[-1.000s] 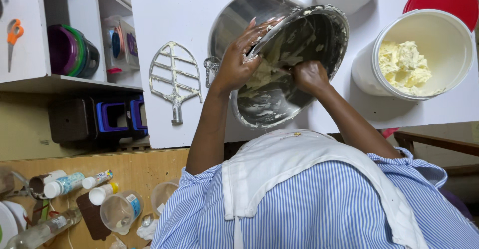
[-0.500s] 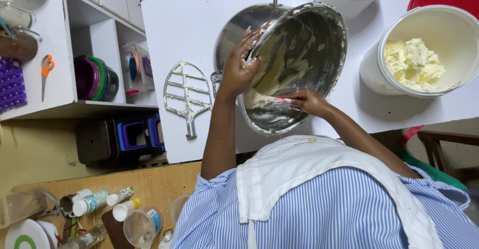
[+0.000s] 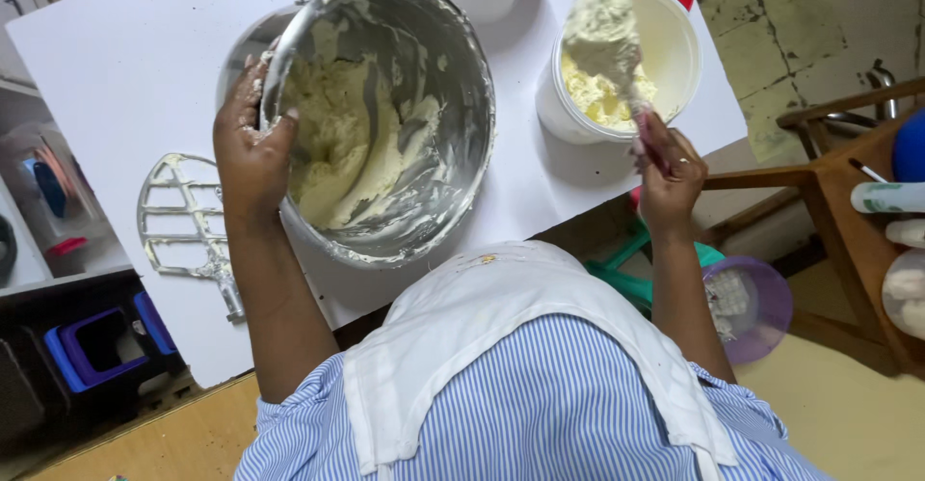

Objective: The person scoops frosting from a large metal bowl into smaller plastic containers using a spatula and their hands, then scrapes the inside of the bowl.

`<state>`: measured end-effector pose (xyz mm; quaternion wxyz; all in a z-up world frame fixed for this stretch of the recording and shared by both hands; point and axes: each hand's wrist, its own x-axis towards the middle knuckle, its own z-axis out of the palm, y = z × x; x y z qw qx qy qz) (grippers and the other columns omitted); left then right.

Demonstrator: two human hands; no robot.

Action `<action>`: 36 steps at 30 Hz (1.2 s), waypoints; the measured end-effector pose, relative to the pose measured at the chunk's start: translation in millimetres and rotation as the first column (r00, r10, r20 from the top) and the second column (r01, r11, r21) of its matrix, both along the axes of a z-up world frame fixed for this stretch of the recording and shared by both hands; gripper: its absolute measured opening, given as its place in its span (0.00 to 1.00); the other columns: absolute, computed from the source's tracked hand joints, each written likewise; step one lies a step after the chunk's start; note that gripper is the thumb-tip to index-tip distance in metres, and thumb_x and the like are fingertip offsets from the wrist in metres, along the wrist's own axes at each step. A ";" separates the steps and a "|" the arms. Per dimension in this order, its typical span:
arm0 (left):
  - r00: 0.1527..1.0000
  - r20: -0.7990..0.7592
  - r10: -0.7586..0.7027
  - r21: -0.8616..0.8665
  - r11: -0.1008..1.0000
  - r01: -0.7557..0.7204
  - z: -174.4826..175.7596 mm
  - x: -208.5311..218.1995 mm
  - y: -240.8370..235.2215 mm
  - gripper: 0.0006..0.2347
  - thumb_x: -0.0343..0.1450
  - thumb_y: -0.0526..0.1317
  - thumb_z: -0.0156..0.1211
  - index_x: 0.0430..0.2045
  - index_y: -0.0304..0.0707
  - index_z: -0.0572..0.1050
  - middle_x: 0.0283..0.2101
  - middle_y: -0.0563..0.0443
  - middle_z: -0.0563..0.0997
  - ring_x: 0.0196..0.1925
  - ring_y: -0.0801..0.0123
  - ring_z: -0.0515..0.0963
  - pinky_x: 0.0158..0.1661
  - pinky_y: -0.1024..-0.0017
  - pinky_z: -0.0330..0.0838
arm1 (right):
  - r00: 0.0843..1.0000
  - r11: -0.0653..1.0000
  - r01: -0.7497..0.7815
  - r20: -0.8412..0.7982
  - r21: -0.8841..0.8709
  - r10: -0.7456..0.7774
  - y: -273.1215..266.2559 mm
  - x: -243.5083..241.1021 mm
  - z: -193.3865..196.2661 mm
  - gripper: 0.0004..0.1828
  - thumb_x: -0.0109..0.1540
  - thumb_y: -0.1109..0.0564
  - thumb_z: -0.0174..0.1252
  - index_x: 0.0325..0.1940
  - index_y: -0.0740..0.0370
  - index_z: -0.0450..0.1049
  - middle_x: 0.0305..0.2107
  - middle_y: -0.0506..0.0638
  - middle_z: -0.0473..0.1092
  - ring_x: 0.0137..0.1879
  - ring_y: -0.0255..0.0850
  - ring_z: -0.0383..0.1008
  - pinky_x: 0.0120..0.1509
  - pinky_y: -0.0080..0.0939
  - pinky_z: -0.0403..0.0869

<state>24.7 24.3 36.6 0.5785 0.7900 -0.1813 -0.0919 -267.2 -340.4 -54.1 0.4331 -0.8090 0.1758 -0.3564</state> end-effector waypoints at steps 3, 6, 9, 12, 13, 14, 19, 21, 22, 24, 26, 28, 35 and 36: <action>0.995 0.101 0.003 0.037 0.999 -0.006 0.7 2.9 -3.1 0.21 0.73 0.27 0.58 0.63 0.34 0.67 0.63 0.36 0.74 0.63 0.48 0.74 0.59 0.54 0.73 | 0.918 0.874 0.169 -0.252 -0.455 -0.308 -23.3 -16.5 -9.2 0.34 0.65 0.79 0.58 0.69 0.48 0.77 0.37 0.48 0.76 0.36 0.41 0.70 0.36 0.42 0.64; 0.996 0.013 0.090 0.097 0.991 -0.091 -6.0 3.4 -3.6 0.22 0.74 0.33 0.60 0.64 0.47 0.66 0.62 0.30 0.69 0.61 0.43 0.70 0.48 0.54 0.81 | 0.802 0.755 0.277 -0.291 -0.594 -0.522 -30.0 -19.7 -28.8 0.13 0.69 0.56 0.69 0.57 0.45 0.85 0.44 0.49 0.82 0.44 0.42 0.82 0.35 0.42 0.72; 0.996 0.085 0.026 -0.116 0.993 -0.016 -41.8 14.2 -1.8 0.22 0.73 0.26 0.58 0.64 0.35 0.66 0.72 0.41 0.63 0.71 0.49 0.69 0.67 0.62 0.69 | 0.959 0.969 0.242 -0.165 0.054 -0.230 -24.1 -10.1 -20.1 0.16 0.72 0.65 0.55 0.65 0.68 0.74 0.57 0.55 0.74 0.59 0.37 0.71 0.60 0.37 0.71; 0.989 0.144 0.025 -0.024 0.999 -0.022 -41.3 13.1 -9.5 0.23 0.70 0.29 0.58 0.62 0.40 0.70 0.70 0.36 0.65 0.74 0.46 0.64 0.71 0.55 0.60 | 0.968 0.901 0.085 -0.248 0.426 0.026 -6.1 19.7 10.2 0.15 0.74 0.60 0.58 0.65 0.62 0.76 0.32 0.39 0.66 0.32 0.29 0.55 0.34 0.31 0.58; 0.987 0.158 0.041 -0.011 0.999 -0.040 -34.3 7.4 -11.0 0.23 0.70 0.29 0.58 0.62 0.40 0.70 0.70 0.36 0.65 0.74 0.46 0.64 0.71 0.55 0.60 | 0.971 0.896 0.062 -0.234 0.440 0.047 4.2 35.1 14.2 0.15 0.74 0.60 0.58 0.65 0.62 0.76 0.32 0.39 0.66 0.32 0.29 0.55 0.34 0.31 0.58; 0.996 0.089 0.012 -0.009 1.000 -0.011 -27.4 1.6 -13.5 0.23 0.72 0.29 0.57 0.65 0.39 0.66 0.72 0.35 0.62 0.65 0.48 0.72 0.52 0.67 0.72 | 0.923 0.963 -0.103 -0.336 0.250 0.186 14.1 49.8 19.0 0.20 0.68 0.66 0.54 0.65 0.58 0.76 0.46 0.44 0.70 0.39 0.31 0.65 0.43 0.34 0.66; 0.996 0.053 -0.066 -0.019 0.998 0.067 -37.1 -7.7 -23.6 0.24 0.72 0.32 0.58 0.65 0.40 0.63 0.72 0.34 0.61 0.70 0.39 0.68 0.56 0.54 0.85 | 0.868 0.653 -0.317 -0.488 -0.687 -0.092 48.7 128.5 -34.1 0.14 0.75 0.46 0.59 0.62 0.26 0.81 0.16 0.43 0.57 0.19 0.39 0.57 0.24 0.44 0.50; 0.982 0.130 -0.139 0.039 0.990 0.135 -36.6 -11.7 -23.1 0.24 0.72 0.32 0.56 0.66 0.48 0.64 0.74 0.31 0.59 0.76 0.39 0.61 0.70 0.38 0.62 | 0.810 0.529 -0.398 -0.558 -0.749 -0.181 59.7 167.4 -54.2 0.26 0.69 0.58 0.56 0.66 0.29 0.76 0.30 0.47 0.77 0.23 0.41 0.72 0.19 0.40 0.65; 0.983 0.126 -0.136 0.043 0.990 0.132 -38.0 -14.5 -22.2 0.24 0.72 0.32 0.56 0.66 0.48 0.64 0.74 0.31 0.59 0.76 0.39 0.61 0.70 0.38 0.62 | 0.809 0.532 -0.402 -0.561 -0.745 -0.175 45.3 171.2 -124.8 0.26 0.69 0.58 0.56 0.66 0.29 0.76 0.30 0.47 0.77 0.23 0.41 0.72 0.19 0.40 0.65; 0.972 0.166 -0.168 0.017 0.986 0.167 -40.0 -18.4 -20.0 0.25 0.70 0.32 0.54 0.66 0.47 0.66 0.74 0.32 0.60 0.78 0.42 0.58 0.72 0.35 0.56 | 0.678 0.561 -0.446 -0.673 -0.697 -0.297 25.3 213.0 -245.7 0.15 0.47 0.59 0.52 0.12 0.38 0.61 0.10 0.31 0.53 0.17 0.28 0.58 0.16 0.36 0.54; 0.967 0.187 -0.172 -0.003 0.985 0.175 -35.6 -22.8 -18.8 0.24 0.71 0.32 0.54 0.66 0.46 0.66 0.72 0.36 0.63 0.79 0.42 0.56 0.73 0.33 0.53 | 0.677 0.597 -0.522 -0.722 -0.610 -0.145 50.7 208.1 -241.4 0.14 0.55 0.58 0.52 0.15 0.44 0.68 0.12 0.40 0.62 0.18 0.38 0.65 0.17 0.43 0.58; 0.962 0.210 -0.175 -0.020 0.983 0.183 -33.7 -26.1 -16.9 0.24 0.71 0.31 0.53 0.66 0.44 0.66 0.71 0.40 0.67 0.79 0.42 0.54 0.73 0.31 0.49 | 0.660 0.613 -0.598 -0.751 -0.516 0.012 75.0 204.9 -236.6 0.19 0.62 0.57 0.51 0.18 0.51 0.76 0.14 0.49 0.71 0.18 0.49 0.71 0.18 0.49 0.63; 0.973 0.179 -0.144 -0.028 0.988 0.152 -40.0 -27.1 -4.5 0.23 0.73 0.31 0.58 0.65 0.45 0.66 0.74 0.35 0.59 0.79 0.45 0.56 0.74 0.42 0.56 | 0.311 0.576 -0.816 -0.808 0.043 0.501 129.1 200.7 -145.6 0.22 0.67 0.55 0.54 0.66 0.42 0.75 0.53 0.53 0.75 0.48 0.56 0.79 0.38 0.50 0.71; 0.977 0.173 -0.126 -0.013 0.991 0.130 -40.5 -26.3 -4.4 0.23 0.73 0.32 0.58 0.65 0.44 0.66 0.75 0.35 0.58 0.78 0.44 0.58 0.74 0.43 0.57 | 0.260 0.554 -0.824 -0.787 0.121 0.560 129.4 200.8 -141.9 0.22 0.68 0.54 0.52 0.67 0.40 0.73 0.59 0.50 0.73 0.52 0.53 0.78 0.42 0.46 0.72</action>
